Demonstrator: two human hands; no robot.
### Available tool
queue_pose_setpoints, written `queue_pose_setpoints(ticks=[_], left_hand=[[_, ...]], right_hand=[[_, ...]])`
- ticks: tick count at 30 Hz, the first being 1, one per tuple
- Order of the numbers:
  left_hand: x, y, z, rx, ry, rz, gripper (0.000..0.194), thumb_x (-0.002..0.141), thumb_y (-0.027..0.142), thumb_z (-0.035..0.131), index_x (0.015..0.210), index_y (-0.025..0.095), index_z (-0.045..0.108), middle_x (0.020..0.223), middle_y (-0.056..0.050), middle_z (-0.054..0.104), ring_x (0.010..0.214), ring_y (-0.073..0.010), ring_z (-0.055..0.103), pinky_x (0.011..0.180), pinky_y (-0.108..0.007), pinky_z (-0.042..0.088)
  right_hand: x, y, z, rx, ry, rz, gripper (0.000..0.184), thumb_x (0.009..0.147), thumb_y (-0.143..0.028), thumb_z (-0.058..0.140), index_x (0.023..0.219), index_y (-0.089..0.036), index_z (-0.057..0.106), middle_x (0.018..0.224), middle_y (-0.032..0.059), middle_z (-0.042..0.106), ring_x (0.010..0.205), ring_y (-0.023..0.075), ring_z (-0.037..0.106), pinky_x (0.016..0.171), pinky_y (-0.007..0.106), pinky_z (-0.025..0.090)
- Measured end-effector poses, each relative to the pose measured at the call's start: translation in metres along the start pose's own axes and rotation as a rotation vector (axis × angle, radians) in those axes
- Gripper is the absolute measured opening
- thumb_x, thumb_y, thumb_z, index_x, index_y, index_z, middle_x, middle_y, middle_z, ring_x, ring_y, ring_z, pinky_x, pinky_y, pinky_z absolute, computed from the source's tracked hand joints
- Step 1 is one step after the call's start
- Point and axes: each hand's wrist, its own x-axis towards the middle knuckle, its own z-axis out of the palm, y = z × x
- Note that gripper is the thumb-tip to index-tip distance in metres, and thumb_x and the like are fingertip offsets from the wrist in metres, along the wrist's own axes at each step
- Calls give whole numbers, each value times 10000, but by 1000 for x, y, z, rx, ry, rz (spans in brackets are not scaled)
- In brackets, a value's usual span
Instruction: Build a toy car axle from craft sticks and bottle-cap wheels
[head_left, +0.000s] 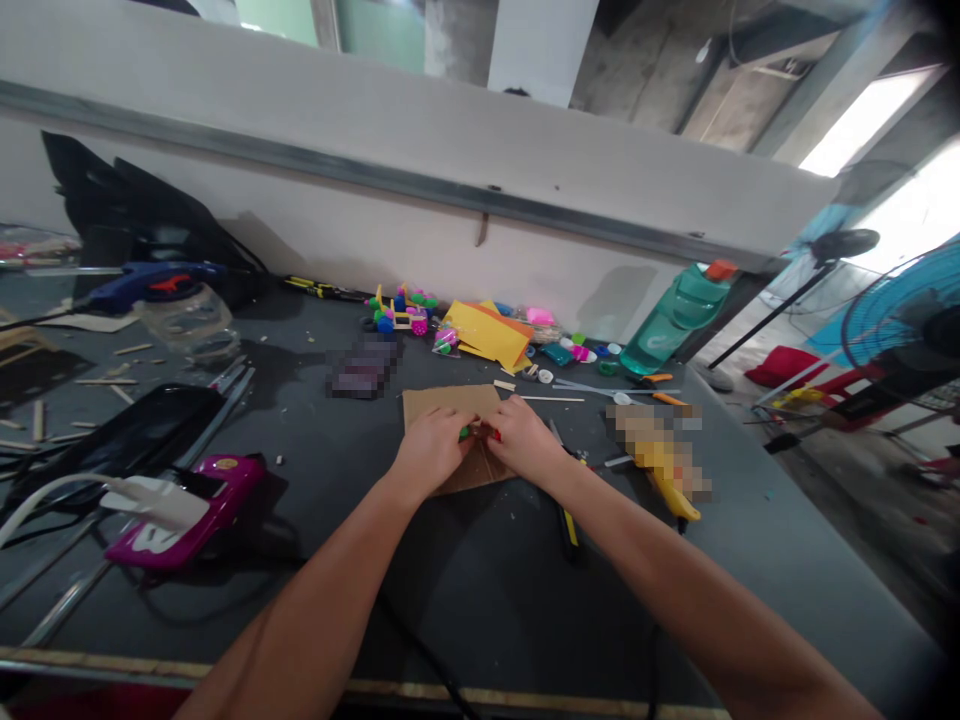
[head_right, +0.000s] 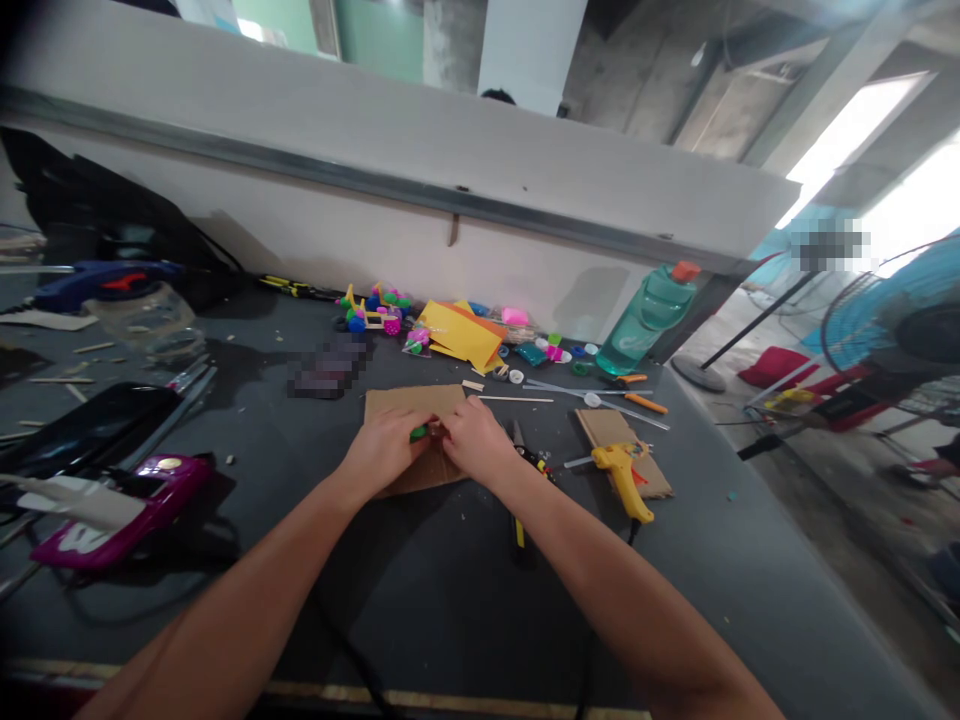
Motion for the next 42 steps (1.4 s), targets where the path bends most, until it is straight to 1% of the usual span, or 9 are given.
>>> queue_pose_setpoints(ticks=[3,9,14,21,25,28,32,37,42], left_hand=[[0,-1,1,-16,16,-6,263,835,248,566,1089,205,621,1015,-71,674,975,-240,586,850,-342,442],[1,1,-2,-4,-5,33,159,830,208,552,949,200,658,920,-52,687,911,-230,595,815,-336,444],[1,3,-2,-11,25,31,138,823,190,548,898,200,663,891,-46,691,878,-224,601,790,-330,444],[1,2,3,-24,36,3,148,838,245,553,911,211,678,892,-49,696,873,-222,608,784,-327,446],[1,1,4,-34,50,7,153,842,260,552,920,222,679,916,-44,696,889,-226,604,790,-333,445],[2,0,4,-19,45,11,165,840,249,551,937,225,683,923,-43,700,873,-230,606,790,-346,446],[2,1,2,-18,43,-9,177,839,254,557,956,229,688,930,-37,709,874,-227,614,811,-348,446],[3,2,2,-6,45,7,162,842,262,561,923,226,696,907,-35,709,863,-220,620,816,-342,439],[2,4,1,9,50,-15,144,823,235,583,912,228,696,890,-40,705,869,-213,620,810,-326,438]], right_hand=[[0,-1,-1,3,-2,-3,128,796,-132,562,862,-141,671,807,93,635,834,224,511,816,348,384],[0,-2,-3,28,-3,-7,108,806,-149,574,855,-150,669,817,94,639,851,223,520,831,358,383],[0,-1,-2,52,6,0,111,805,-142,572,852,-156,671,823,94,642,850,221,523,832,361,385],[-4,4,-3,131,49,50,98,787,-213,650,867,-163,675,812,72,642,845,205,543,831,344,394],[-13,12,-1,303,112,206,265,705,-310,746,923,-184,663,894,68,661,907,219,555,816,344,422],[-20,17,1,357,102,244,447,639,-328,789,1035,-194,633,991,74,660,978,240,551,855,380,426],[-28,21,0,356,61,251,585,634,-270,777,1174,-184,567,1130,97,626,1067,256,529,919,418,409],[-32,23,-3,359,43,232,481,705,-118,657,1173,-180,563,1140,93,626,1073,239,540,935,411,411],[-26,19,-2,392,41,144,427,724,-74,621,1134,-185,572,1105,87,637,1054,225,552,925,382,420]])
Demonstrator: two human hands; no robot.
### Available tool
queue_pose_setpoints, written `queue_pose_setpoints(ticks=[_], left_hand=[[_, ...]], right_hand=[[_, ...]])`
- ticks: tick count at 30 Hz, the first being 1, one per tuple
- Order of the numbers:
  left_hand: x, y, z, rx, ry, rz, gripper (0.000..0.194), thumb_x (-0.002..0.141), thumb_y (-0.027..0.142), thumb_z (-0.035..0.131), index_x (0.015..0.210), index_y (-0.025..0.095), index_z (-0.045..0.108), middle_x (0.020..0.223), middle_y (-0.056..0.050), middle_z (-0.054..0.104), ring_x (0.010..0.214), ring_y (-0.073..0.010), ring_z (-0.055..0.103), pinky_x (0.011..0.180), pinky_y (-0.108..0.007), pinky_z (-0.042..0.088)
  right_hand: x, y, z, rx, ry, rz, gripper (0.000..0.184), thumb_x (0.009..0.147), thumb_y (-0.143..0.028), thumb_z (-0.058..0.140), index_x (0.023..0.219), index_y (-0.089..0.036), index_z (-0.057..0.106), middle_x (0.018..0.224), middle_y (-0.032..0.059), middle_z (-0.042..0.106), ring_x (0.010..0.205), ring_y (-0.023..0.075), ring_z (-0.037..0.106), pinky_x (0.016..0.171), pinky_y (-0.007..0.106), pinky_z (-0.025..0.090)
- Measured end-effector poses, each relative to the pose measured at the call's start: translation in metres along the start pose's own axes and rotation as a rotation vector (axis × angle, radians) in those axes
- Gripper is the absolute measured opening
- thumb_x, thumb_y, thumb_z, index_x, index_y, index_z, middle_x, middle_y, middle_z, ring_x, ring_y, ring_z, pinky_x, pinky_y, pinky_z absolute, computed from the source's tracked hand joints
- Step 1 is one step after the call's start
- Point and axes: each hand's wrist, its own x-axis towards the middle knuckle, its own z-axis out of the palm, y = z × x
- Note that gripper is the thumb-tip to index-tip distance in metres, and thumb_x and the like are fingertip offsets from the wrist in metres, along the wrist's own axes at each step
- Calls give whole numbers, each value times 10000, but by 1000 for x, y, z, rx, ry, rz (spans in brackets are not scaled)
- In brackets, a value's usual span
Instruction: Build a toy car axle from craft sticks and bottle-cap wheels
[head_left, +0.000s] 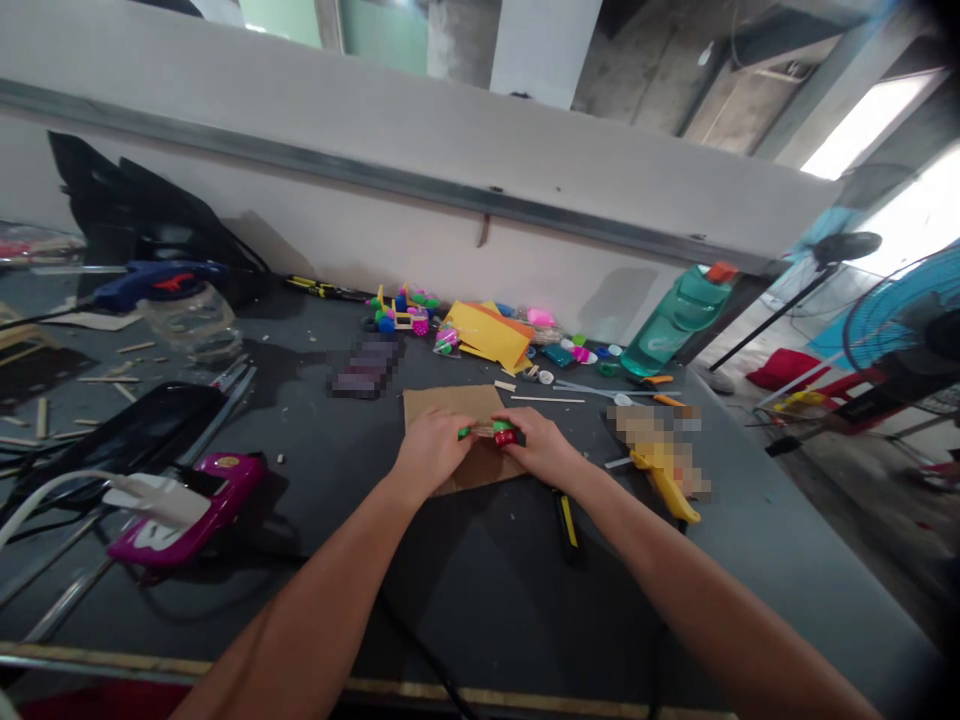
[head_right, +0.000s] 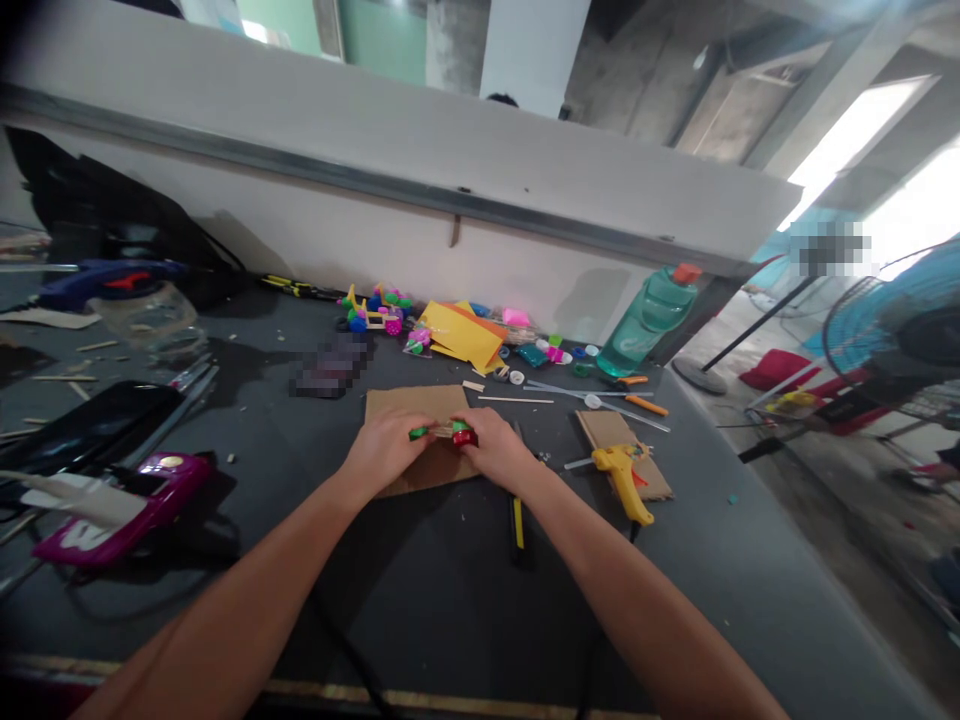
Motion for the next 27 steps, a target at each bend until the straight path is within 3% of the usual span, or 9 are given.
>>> queue_pose_setpoints(ticks=[10,27], left_hand=[[-1,-1,3,15,13,-18,144,819,244,586,909,230,697,880,-33,709,861,-221,618,787,-326,447],[-1,-1,2,2,-11,-47,160,836,274,564,896,241,708,875,-45,708,892,-217,617,796,-315,447]], right_hand=[[5,-11,-4,-27,-42,47,332,709,-77,638,1014,-192,577,975,56,621,943,210,552,828,333,421],[9,-15,-7,-93,-131,83,308,728,-159,672,1014,-198,566,965,55,606,938,207,527,800,309,388]])
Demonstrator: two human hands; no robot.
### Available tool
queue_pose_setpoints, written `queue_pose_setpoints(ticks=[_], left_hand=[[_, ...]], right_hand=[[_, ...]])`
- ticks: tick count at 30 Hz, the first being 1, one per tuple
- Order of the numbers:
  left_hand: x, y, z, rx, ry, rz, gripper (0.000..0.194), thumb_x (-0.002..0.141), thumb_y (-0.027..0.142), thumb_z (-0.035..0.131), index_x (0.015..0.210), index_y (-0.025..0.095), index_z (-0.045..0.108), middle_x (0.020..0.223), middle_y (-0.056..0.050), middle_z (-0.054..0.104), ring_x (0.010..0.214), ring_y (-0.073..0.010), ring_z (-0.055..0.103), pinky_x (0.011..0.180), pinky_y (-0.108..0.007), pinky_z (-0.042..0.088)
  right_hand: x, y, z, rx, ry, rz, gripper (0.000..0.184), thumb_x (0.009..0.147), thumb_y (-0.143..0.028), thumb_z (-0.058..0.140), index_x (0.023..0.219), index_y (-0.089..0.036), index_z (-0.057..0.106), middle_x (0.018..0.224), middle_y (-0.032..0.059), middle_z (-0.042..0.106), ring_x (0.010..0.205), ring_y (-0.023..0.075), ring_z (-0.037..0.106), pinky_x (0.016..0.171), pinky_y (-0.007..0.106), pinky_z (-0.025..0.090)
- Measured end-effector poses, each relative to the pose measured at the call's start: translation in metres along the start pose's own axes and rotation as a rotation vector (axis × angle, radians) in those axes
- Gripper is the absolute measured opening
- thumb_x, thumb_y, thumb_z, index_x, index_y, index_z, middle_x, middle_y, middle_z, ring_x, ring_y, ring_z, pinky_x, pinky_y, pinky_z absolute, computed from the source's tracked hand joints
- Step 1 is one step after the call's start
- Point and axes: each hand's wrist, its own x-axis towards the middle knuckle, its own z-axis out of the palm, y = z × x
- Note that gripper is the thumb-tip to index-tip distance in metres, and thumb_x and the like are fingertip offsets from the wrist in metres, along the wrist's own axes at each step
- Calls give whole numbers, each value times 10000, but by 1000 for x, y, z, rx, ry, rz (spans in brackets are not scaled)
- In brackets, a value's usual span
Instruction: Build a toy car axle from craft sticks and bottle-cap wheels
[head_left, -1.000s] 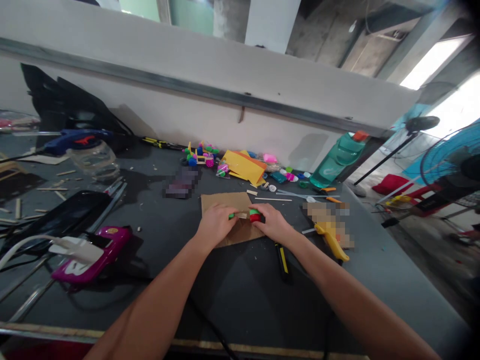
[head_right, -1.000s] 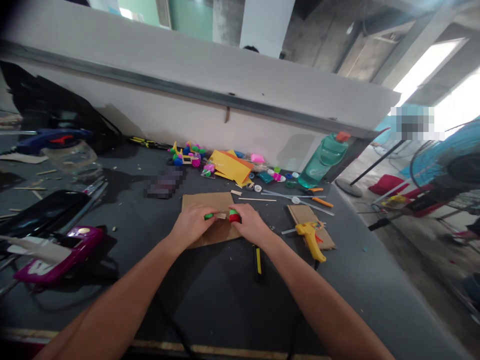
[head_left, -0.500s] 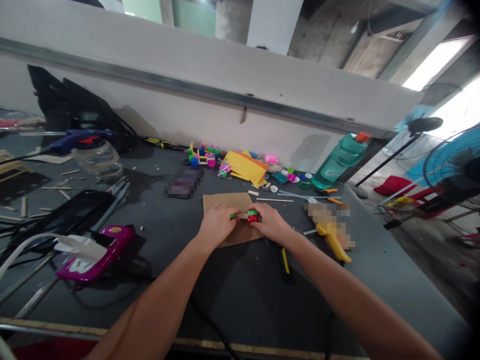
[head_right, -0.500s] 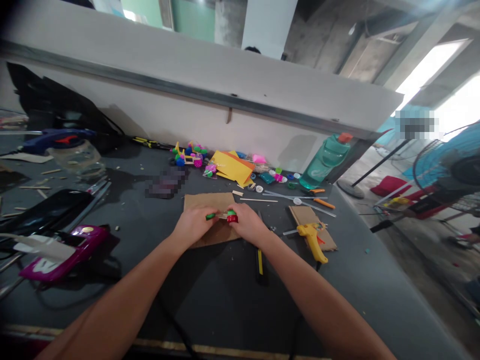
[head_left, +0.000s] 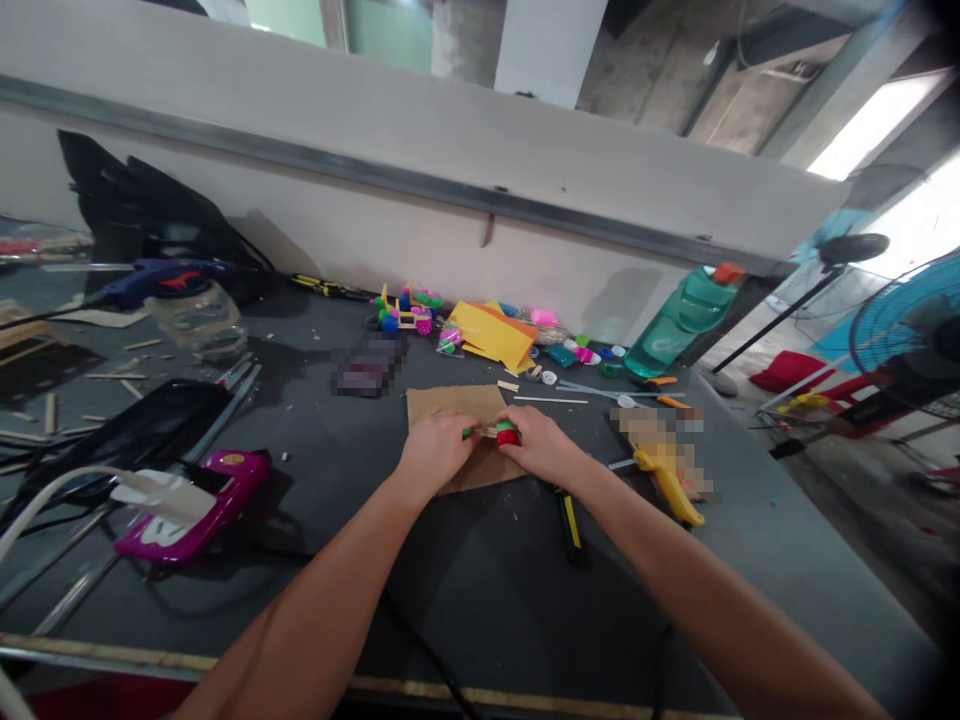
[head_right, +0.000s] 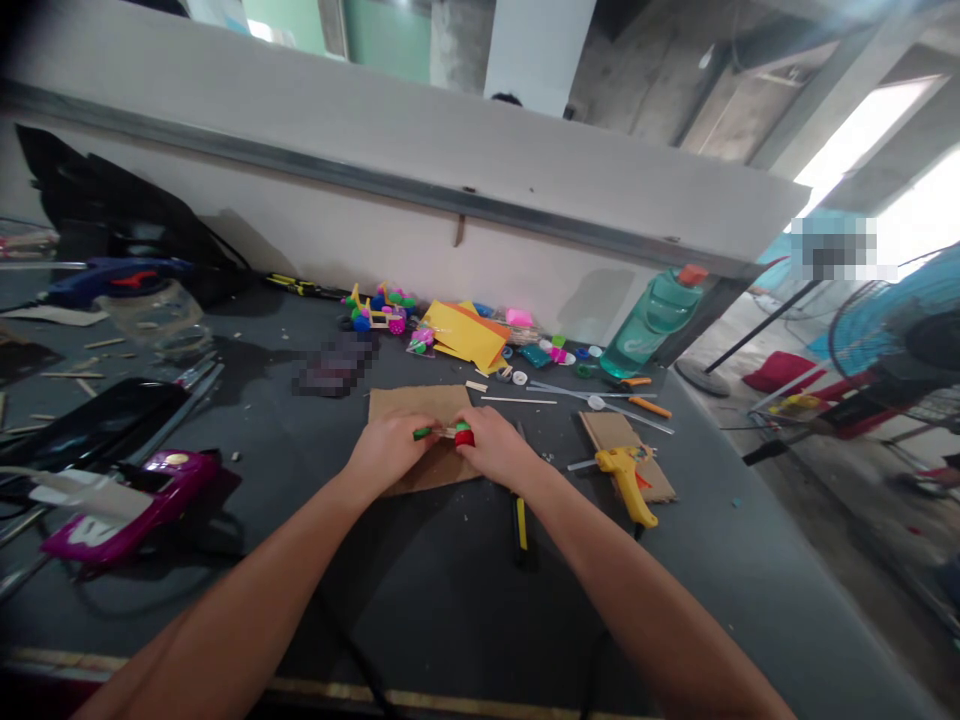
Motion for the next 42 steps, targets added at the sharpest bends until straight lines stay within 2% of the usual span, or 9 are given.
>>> queue_pose_setpoints(ticks=[5,14,24,34,42], left_hand=[[0,0,0,20,-9,-10,156,839,294,558,880,247,701,868,-40,705,867,-218,615,765,-309,445],[-1,0,1,34,-11,-9,146,840,287,565,867,239,700,847,-40,700,862,-216,612,754,-307,442],[-2,1,-1,-18,9,29,149,853,267,553,880,225,693,873,-36,709,866,-211,620,784,-324,447],[-1,3,-4,-22,8,45,123,846,258,561,874,225,676,872,-37,708,857,-213,618,757,-309,436],[0,-1,1,-41,24,72,147,855,270,549,874,223,688,900,-30,708,861,-206,608,774,-320,434]], right_hand=[[2,-2,1,-23,-7,-12,310,728,-111,622,1020,-195,561,989,61,615,954,213,519,798,302,389],[3,-3,3,-17,11,-33,304,748,-210,663,1036,-181,572,1001,70,625,975,217,522,829,322,394],[6,-2,15,-1,124,-59,104,785,-157,607,883,-185,628,885,55,646,891,193,547,825,320,409],[6,-4,18,15,166,-75,130,785,-105,584,862,-185,652,880,55,658,887,189,549,817,315,412],[7,-3,20,19,173,-60,90,806,-145,581,846,-186,651,871,57,665,885,194,549,821,323,416]])
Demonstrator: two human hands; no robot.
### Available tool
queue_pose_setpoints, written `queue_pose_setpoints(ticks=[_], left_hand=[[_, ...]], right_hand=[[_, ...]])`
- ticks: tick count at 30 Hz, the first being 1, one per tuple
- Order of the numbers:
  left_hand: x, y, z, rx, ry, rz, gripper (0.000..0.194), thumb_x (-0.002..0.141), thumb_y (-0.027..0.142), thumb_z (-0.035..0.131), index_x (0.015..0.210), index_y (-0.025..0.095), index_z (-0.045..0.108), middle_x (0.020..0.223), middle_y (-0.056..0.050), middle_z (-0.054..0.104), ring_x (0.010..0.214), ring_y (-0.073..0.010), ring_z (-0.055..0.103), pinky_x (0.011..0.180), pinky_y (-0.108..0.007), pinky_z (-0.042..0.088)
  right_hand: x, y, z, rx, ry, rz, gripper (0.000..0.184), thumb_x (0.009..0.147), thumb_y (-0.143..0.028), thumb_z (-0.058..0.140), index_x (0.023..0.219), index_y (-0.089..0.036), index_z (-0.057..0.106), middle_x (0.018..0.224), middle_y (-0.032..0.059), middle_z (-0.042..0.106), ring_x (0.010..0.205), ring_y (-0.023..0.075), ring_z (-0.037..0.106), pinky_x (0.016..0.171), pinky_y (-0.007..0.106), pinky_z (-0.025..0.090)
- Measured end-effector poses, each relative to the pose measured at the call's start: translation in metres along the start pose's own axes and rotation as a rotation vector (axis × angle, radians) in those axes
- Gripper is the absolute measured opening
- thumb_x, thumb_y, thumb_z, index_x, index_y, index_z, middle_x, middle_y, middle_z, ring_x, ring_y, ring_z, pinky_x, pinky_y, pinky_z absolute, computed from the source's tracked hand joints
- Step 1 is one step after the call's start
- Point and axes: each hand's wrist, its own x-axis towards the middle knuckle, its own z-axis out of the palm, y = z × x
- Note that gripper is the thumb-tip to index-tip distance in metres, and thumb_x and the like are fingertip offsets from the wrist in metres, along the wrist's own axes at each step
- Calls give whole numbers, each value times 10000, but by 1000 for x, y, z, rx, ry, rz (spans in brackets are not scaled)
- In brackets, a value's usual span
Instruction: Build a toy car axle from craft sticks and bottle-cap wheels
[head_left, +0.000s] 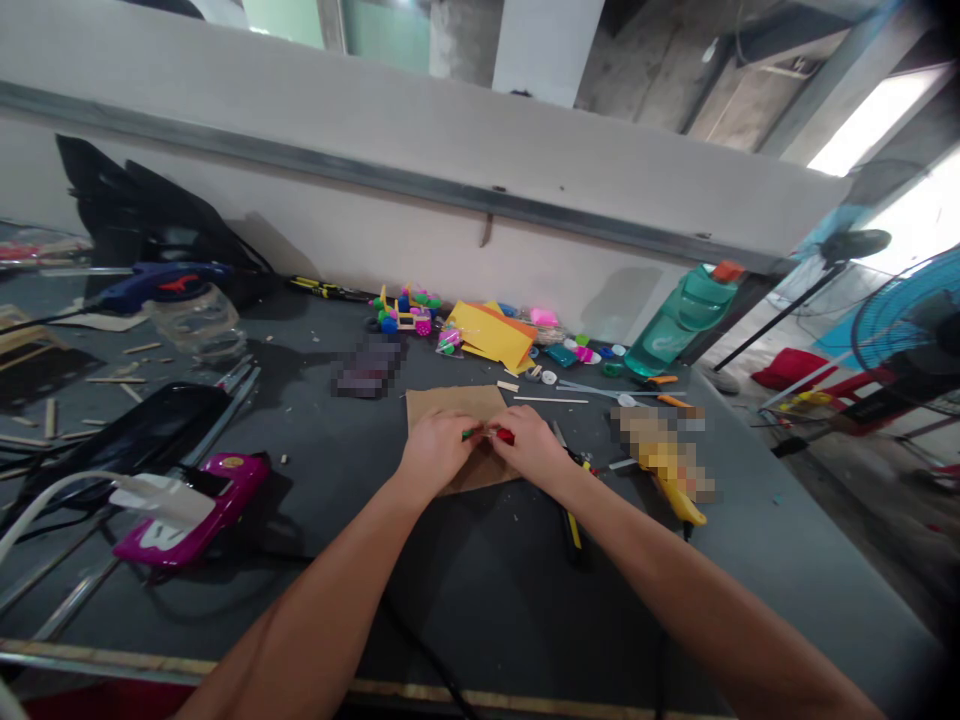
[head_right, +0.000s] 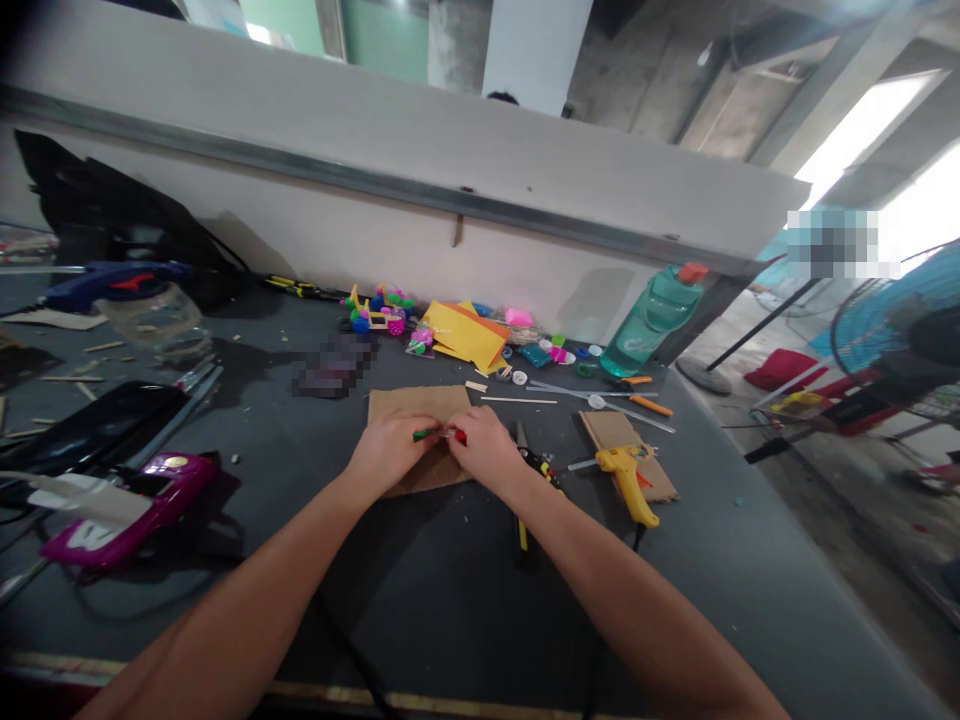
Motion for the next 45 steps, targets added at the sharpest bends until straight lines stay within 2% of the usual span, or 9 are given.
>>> queue_pose_setpoints(ticks=[5,10,12,15,22,45], left_hand=[[0,-1,1,-4,-1,-14,153,855,262,548,885,226,694,919,-35,707,888,-205,610,796,-329,437],[0,0,1,-3,-2,-11,153,850,240,555,901,232,699,938,-24,715,900,-206,616,821,-333,433],[0,0,1,-3,2,-14,154,849,239,556,904,234,700,940,-24,716,904,-208,615,821,-336,434],[0,0,0,-7,4,-2,149,849,238,557,885,232,701,933,-26,717,894,-208,620,822,-345,434],[1,3,-2,1,-19,-30,163,848,254,551,884,235,709,938,-30,719,892,-206,622,824,-340,435],[0,-1,4,21,14,-12,150,843,259,562,865,222,706,898,-37,713,880,-210,618,817,-340,437]], right_hand=[[0,1,-1,9,-9,15,101,780,-145,618,867,-190,641,885,49,654,895,196,547,825,324,420],[-3,2,-5,-2,-55,54,351,723,-192,686,1060,-177,589,1029,79,627,996,226,536,882,364,417],[-4,2,-7,-7,-79,55,392,733,-165,658,1113,-159,565,1068,98,617,1033,232,527,911,375,406],[-4,1,-11,-4,-118,50,381,758,-119,610,1134,-154,557,1086,108,614,1052,228,524,926,378,395],[0,1,-14,-23,-184,58,384,762,-143,656,1134,-167,566,1068,107,633,1037,228,533,896,375,397],[0,4,-15,-10,-189,53,384,752,-149,677,1127,-161,592,1040,96,649,1011,219,549,885,352,412]])
